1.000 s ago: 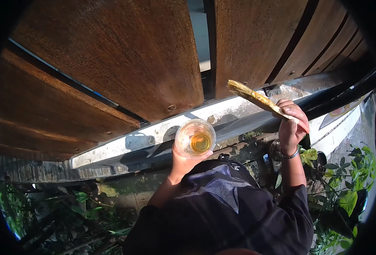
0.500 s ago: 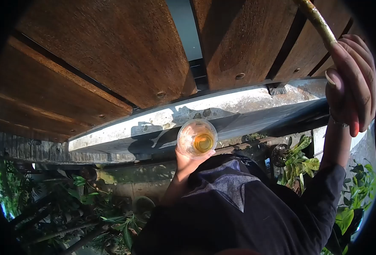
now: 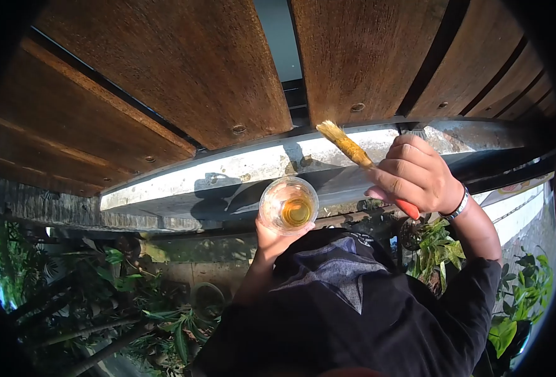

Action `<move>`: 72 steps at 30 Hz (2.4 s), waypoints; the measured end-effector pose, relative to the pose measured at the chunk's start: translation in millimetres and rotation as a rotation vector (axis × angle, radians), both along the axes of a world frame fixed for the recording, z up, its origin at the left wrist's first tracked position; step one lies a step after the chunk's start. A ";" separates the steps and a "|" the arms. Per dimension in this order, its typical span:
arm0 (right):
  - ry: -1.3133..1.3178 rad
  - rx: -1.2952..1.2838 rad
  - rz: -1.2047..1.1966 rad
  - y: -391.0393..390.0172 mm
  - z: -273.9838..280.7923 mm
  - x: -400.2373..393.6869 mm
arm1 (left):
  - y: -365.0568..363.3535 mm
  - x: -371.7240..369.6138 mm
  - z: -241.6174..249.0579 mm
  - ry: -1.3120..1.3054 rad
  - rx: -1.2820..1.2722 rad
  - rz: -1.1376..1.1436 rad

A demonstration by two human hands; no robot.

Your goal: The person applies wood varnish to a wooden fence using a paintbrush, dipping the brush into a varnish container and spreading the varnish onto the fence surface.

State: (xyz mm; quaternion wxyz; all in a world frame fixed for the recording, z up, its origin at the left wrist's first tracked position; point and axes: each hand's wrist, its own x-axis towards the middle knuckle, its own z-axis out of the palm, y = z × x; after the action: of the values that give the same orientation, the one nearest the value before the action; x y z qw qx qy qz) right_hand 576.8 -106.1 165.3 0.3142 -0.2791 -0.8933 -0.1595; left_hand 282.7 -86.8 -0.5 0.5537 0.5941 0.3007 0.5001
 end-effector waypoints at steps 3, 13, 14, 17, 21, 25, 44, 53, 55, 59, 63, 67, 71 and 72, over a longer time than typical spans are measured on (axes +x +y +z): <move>-0.048 0.064 -0.038 6.2 32.2 6.7 | -0.5 0.7 1.1 -0.012 -0.012 -0.019; 0.126 0.348 -0.461 -36.8 104.3 77.3 | -8.1 -2.3 -9.7 0.042 -0.027 -0.033; -0.006 0.412 -0.387 -31.4 100.9 61.7 | -7.8 -2.4 -8.7 0.040 -0.025 -0.033; -0.259 0.443 -0.220 -9.3 67.2 24.4 | -8.4 -1.4 -3.7 0.040 0.059 -0.086; -0.236 0.114 -0.105 -16.3 10.7 33.4 | -12.3 -3.9 -6.7 0.032 -0.098 -0.047; -0.219 0.024 -0.083 -19.1 4.6 37.9 | -14.2 -4.0 -7.8 0.056 -0.151 -0.062; -0.257 0.101 -0.178 -29.1 -7.6 57.6 | -12.4 1.1 -8.7 0.073 -0.003 -0.105; 0.003 0.217 -0.342 -33.4 57.7 64.6 | -11.0 5.4 -6.4 0.187 0.030 -0.110; 0.040 0.376 -0.437 -34.1 80.4 68.5 | -9.4 9.9 -2.0 0.144 0.010 -0.123; 0.612 0.279 -0.416 -37.1 75.6 79.5 | -10.2 9.5 -5.8 0.167 0.032 -0.134; 0.121 0.446 -0.322 -32.2 56.4 47.2 | -12.6 6.9 -3.8 0.064 -0.037 -0.149; 0.169 0.250 -0.378 -35.8 -8.6 42.9 | -12.4 2.0 -10.5 0.073 -0.009 -0.130; 0.215 0.138 -0.399 -45.2 -41.5 33.9 | -7.9 -2.1 -20.2 0.140 -0.022 -0.131; 0.215 0.137 -0.405 -45.2 -39.7 34.0 | -8.2 0.0 -19.3 0.085 -0.061 -0.137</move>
State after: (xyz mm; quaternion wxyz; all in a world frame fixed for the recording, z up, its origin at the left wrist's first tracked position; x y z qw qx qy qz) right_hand 610.8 -151.3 125.6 0.3874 -0.4458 -0.7677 -0.2489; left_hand 282.7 -95.0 -19.9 0.5912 0.6169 0.2977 0.4258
